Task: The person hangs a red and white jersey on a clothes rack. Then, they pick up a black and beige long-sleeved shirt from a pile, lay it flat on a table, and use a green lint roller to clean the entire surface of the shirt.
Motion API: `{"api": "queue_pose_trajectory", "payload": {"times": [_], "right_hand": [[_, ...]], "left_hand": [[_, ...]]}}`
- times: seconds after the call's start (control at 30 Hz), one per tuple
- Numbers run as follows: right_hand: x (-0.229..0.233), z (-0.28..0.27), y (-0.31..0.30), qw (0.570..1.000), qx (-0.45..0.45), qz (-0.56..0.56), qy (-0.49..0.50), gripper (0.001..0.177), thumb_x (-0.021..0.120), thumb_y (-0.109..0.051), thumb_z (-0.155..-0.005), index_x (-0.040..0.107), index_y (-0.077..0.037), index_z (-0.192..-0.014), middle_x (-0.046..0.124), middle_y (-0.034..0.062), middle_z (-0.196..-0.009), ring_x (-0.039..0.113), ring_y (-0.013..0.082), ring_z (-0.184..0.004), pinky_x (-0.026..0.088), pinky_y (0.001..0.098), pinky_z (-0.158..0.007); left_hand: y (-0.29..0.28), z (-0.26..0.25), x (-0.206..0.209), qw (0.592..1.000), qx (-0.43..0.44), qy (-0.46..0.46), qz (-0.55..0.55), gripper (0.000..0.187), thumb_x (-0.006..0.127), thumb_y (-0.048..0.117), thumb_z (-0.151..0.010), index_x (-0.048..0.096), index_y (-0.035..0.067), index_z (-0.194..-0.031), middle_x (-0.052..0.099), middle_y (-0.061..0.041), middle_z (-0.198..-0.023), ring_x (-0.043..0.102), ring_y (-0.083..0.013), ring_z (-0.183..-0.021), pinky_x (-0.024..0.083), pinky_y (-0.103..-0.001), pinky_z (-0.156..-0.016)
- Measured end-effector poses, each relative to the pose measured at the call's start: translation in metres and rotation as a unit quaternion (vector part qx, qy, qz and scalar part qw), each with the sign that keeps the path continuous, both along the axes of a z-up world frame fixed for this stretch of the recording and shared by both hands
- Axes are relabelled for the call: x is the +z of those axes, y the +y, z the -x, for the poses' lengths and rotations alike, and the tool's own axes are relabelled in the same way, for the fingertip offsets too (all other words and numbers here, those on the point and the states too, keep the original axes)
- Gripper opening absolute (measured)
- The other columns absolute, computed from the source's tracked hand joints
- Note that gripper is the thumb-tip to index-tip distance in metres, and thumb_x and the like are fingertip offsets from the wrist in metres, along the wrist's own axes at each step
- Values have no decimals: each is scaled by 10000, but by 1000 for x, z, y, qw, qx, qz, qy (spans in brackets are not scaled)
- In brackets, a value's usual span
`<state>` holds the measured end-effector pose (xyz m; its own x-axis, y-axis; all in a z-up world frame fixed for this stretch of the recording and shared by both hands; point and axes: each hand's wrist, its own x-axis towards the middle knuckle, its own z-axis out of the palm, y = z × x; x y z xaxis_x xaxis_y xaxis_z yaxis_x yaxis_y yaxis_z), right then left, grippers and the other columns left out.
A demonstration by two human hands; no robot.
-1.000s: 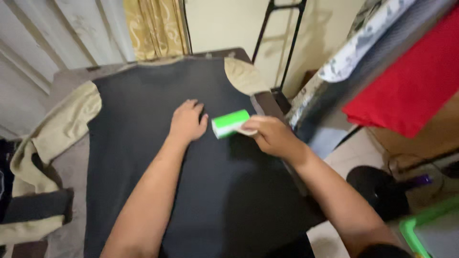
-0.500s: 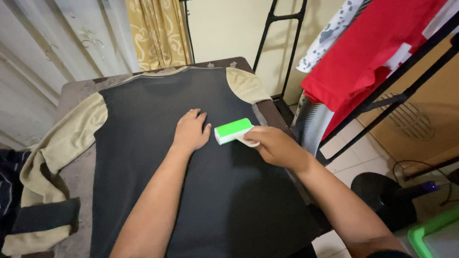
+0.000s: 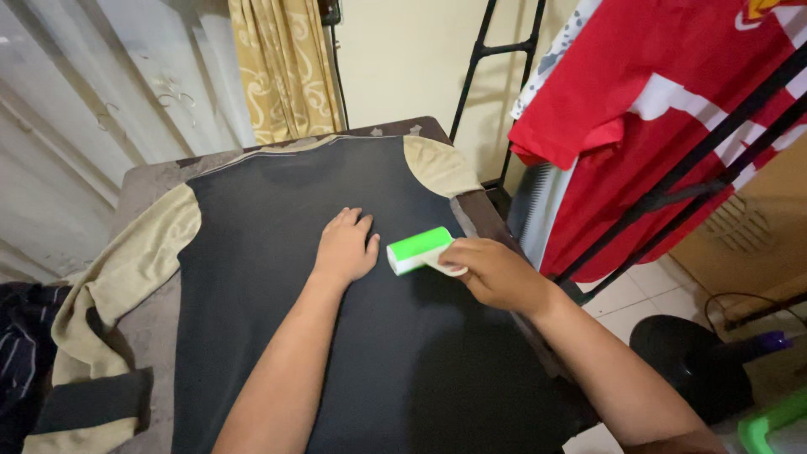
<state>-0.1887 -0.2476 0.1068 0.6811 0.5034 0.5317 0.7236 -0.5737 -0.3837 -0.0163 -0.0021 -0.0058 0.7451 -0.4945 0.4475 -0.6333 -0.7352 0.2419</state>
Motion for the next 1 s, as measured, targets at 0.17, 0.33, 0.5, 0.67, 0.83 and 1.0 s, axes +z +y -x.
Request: {"api": "queue_pose_trajectory", "payload": {"times": [0.17, 0.33, 0.5, 0.67, 0.83, 1.0], "right_hand": [[-2, 2, -11, 1000, 4, -5, 23, 91, 606, -94, -975, 655, -21, -998, 681, 131, -927, 669, 350, -899, 521, 420, -803], [-5, -1, -7, 1000, -1, -7, 4, 112, 626, -80, -938, 651, -8, -1020, 683, 146, -956, 663, 365, -918, 520, 433, -804], [-6, 0, -6, 999, -2, -6, -49, 137, 647, -50, -888, 664, -20, -1021, 701, 141, -984, 664, 371, -940, 512, 449, -830], [-8, 5, -11, 1000, -19, 11, -20, 111, 651, -29, -874, 666, -39, -984, 707, 120, -952, 673, 349, -922, 518, 438, -828], [-12, -4, -3, 1000, -29, -7, -8, 145, 639, -39, -900, 653, -11, -1041, 693, 163, -1004, 660, 385, -964, 514, 441, -838], [-16, -8, -7, 999, -41, -21, 7, 132, 612, -39, -918, 636, -11, -1045, 675, 171, -995, 660, 387, -961, 521, 427, -845]], "left_hand": [[-1, -1, 0, 999, -30, 4, 17, 411, 646, 249, -890, 687, 40, -1240, 619, -214, -1354, 535, -398, -1343, 419, -483, -1117], [-2, -3, 1, 999, -32, -1, 26, 413, 645, 238, -881, 689, 32, -1236, 618, -222, -1350, 537, -400, -1320, 414, -491, -1104], [-1, -1, 5, 1000, -24, 8, 12, 413, 647, 243, -873, 690, 36, -1228, 608, -219, -1360, 532, -390, -1323, 412, -484, -1107], [-3, 4, 8, 1000, -17, 19, 9, 405, 637, 236, -885, 691, 41, -1235, 609, -203, -1369, 521, -385, -1340, 403, -493, -1105], [-2, 4, 9, 1000, -21, 1, -2, 411, 634, 240, -878, 691, 50, -1238, 609, -194, -1377, 521, -381, -1349, 401, -492, -1119], [-2, 5, 6, 1000, -7, 9, -8, 425, 639, 251, -876, 688, 50, -1248, 594, -216, -1379, 517, -405, -1328, 398, -505, -1100]]}}
